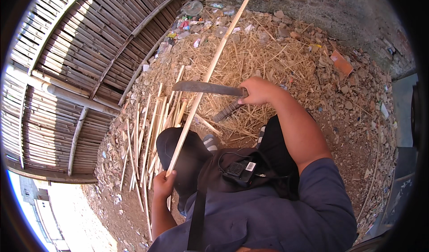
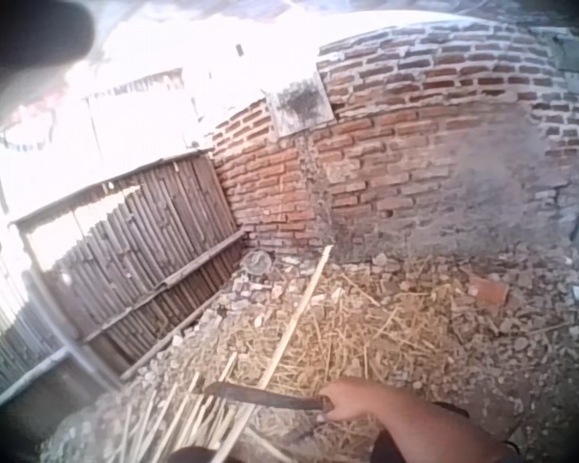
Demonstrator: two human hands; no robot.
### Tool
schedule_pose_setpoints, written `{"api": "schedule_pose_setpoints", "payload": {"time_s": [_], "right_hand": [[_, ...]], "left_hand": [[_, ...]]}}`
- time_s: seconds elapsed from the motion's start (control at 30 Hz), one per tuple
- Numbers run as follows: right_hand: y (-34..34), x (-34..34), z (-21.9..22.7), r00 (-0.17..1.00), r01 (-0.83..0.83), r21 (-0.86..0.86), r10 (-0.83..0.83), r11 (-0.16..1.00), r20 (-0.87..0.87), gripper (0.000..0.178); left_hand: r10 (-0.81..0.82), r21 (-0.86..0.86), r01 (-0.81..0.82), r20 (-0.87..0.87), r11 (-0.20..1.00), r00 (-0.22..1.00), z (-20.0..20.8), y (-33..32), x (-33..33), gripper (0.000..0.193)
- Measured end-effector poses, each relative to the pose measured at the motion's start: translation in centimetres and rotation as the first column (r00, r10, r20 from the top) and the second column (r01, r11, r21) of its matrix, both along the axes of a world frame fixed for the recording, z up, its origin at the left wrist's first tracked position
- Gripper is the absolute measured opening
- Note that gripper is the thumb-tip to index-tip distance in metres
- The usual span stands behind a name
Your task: The person sits on the ground and uses a machete to split a long bamboo pole into thin strips. They hold the pole with their left hand and repeatedly strike it with the machete in their right hand to shave off layers.
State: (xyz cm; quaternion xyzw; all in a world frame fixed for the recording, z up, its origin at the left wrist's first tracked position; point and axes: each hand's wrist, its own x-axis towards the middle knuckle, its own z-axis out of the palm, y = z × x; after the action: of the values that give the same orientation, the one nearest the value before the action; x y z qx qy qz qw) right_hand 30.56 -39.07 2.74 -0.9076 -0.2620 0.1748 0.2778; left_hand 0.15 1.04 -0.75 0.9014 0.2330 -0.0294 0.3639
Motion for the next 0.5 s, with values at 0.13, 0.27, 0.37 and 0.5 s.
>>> {"api": "schedule_pose_setpoints", "payload": {"time_s": [0.13, 0.27, 0.37, 0.5], "right_hand": [[0.5, -0.4, -0.1, 0.999, -0.018, 0.028, 0.017, 0.999, 0.046, 0.041], [0.5, -0.4, 0.4, 0.999, -0.047, -0.007, 0.047, 0.999, 0.024, 0.041], [-0.2, 0.2, 0.3, 0.999, -0.029, -0.033, 0.029, 0.999, -0.013, 0.040], [-0.6, 0.3, -0.1, 1.000, 0.031, 0.016, -0.031, 0.999, -0.003, 0.040]], "left_hand": [[0.034, -0.088, -0.032, 0.026, 0.996, 0.999, -0.4, 0.0, -0.2, 0.043], [0.014, -0.033, -0.014, -0.009, 0.999, 1.000, -1.0, 1.0, -0.3, 0.044], [0.006, -0.005, -0.006, -0.018, 1.000, 1.000, -1.0, 1.0, -0.3, 0.046], [-0.007, 0.027, 0.008, -0.013, 1.000, 1.000, -0.9, 0.8, -0.2, 0.048]]}}
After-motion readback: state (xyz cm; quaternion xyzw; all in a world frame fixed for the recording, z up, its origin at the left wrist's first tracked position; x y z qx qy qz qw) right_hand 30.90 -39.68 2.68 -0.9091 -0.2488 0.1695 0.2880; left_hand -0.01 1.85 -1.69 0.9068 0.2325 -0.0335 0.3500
